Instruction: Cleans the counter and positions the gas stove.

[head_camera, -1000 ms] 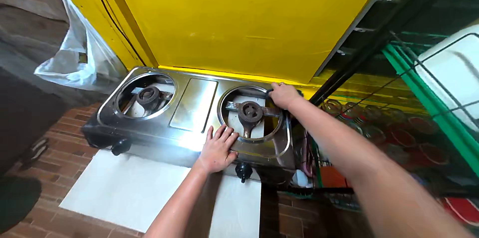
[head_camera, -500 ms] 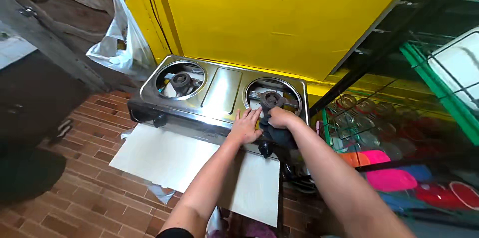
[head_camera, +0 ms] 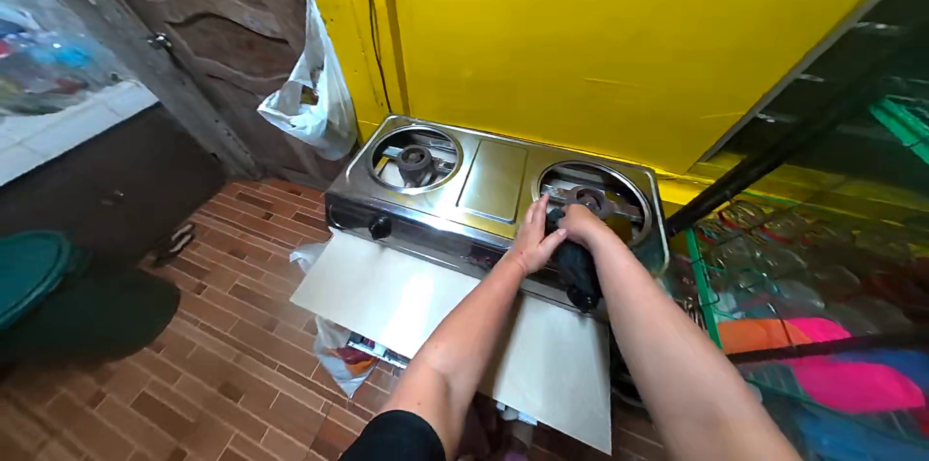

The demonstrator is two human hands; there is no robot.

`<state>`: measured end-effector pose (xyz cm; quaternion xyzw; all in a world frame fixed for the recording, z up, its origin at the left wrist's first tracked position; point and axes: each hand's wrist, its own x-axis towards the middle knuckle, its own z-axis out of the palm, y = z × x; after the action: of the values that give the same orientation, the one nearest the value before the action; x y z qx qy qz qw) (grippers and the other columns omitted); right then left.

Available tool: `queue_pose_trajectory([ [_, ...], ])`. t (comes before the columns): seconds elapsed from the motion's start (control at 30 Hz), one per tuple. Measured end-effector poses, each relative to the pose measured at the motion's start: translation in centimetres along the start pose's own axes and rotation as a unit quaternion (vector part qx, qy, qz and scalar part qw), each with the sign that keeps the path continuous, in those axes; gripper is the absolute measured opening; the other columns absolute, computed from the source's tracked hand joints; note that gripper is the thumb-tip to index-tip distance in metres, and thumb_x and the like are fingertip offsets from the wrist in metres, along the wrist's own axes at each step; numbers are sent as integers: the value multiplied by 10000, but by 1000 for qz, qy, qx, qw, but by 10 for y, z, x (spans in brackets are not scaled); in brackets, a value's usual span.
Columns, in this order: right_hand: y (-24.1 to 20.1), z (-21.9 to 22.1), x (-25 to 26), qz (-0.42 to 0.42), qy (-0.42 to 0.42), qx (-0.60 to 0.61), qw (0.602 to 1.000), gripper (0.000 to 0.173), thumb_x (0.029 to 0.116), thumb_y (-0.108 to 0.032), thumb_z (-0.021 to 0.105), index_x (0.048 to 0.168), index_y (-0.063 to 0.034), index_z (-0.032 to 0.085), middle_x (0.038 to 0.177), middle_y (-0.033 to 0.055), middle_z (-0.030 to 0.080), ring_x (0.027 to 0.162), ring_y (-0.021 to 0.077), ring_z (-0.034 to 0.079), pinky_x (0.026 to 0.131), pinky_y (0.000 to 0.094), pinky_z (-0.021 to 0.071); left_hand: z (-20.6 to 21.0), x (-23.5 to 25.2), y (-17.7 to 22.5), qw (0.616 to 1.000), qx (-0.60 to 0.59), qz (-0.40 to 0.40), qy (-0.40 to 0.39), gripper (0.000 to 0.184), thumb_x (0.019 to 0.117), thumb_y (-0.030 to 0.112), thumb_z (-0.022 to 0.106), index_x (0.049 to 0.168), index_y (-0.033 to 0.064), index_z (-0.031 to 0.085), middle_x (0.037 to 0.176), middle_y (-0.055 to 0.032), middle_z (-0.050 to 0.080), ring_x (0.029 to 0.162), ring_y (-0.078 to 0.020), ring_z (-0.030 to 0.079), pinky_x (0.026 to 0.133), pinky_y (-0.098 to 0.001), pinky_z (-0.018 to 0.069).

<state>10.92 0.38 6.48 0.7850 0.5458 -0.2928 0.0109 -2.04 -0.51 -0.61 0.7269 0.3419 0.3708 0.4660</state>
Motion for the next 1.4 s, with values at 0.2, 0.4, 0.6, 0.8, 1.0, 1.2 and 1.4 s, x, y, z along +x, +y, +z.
queue_pose_trajectory([
  [0.2, 26, 13, -23, -4, 67, -104, 992, 396, 1011, -213, 557, 1341, -7, 632, 1506, 283, 466, 1347, 508, 478, 999, 700, 425, -63, -70, 0, 981, -65, -48, 175, 535, 990, 49, 515, 1455, -181, 380, 1434, -356, 494, 1353, -366, 519, 1142, -412, 424],
  [0.4, 18, 14, -17, -37, 36, -81, 995, 527, 1047, -362, 578, 1448, -22, 542, 1506, 269, 477, 1427, 462, 400, 1115, 684, 287, -115, -143, 2, 820, -281, -342, 362, 445, 1100, 125, 399, 1501, -57, 339, 1467, -276, 449, 1230, -315, 552, 990, -422, 482],
  [0.6, -11, 15, -5, -26, 86, -37, 995, 460, 1069, -289, 542, 1414, 15, 530, 1368, 302, 588, 1303, 466, 555, 1047, 647, 423, -125, -160, 6, 827, -280, -341, 348, 421, 1085, 92, 427, 1473, -63, 378, 1447, -269, 465, 1183, -296, 586, 966, -402, 504],
  [0.8, -53, -4, -25, -113, 335, 219, 910, 330, 1026, -128, 607, 1220, 139, 606, 1248, 361, 610, 1244, 461, 577, 1077, 572, 418, -164, -169, -2, 880, -220, -315, 280, 303, 1063, 76, 471, 1309, -86, 540, 1260, -206, 605, 1076, -217, 627, 909, -368, 523],
  [1.0, -106, 23, 48, -7, 142, 61, 988, 818, 1025, -560, 524, 1599, -20, 306, 1696, 289, 23, 1540, 525, 135, 1175, 726, 194, -223, -194, -12, 890, -179, -329, 261, 295, 1042, 87, 476, 1263, -85, 569, 1210, -192, 632, 1066, -213, 643, 928, -369, 532],
  [1.2, -140, 6, 159, 30, 194, 37, 980, 686, 1044, -577, 465, 1557, -122, 445, 1674, 233, 243, 1544, 473, 189, 1198, 693, 153, -278, -229, -23, 917, -107, -322, 212, 327, 981, 64, 471, 1237, -117, 564, 1157, -164, 645, 1032, -146, 652, 938, -336, 538],
  [1.4, -177, 41, 143, -226, 140, -50, 963, 554, 1055, -438, 526, 1473, -75, 555, 1601, 212, 412, 1503, 411, 343, 1216, 620, 246, -294, -201, -37, 956, -53, -247, 146, 335, 964, 121, 515, 1201, -92, 618, 1104, -128, 684, 1012, -125, 667, 940, -318, 544],
])
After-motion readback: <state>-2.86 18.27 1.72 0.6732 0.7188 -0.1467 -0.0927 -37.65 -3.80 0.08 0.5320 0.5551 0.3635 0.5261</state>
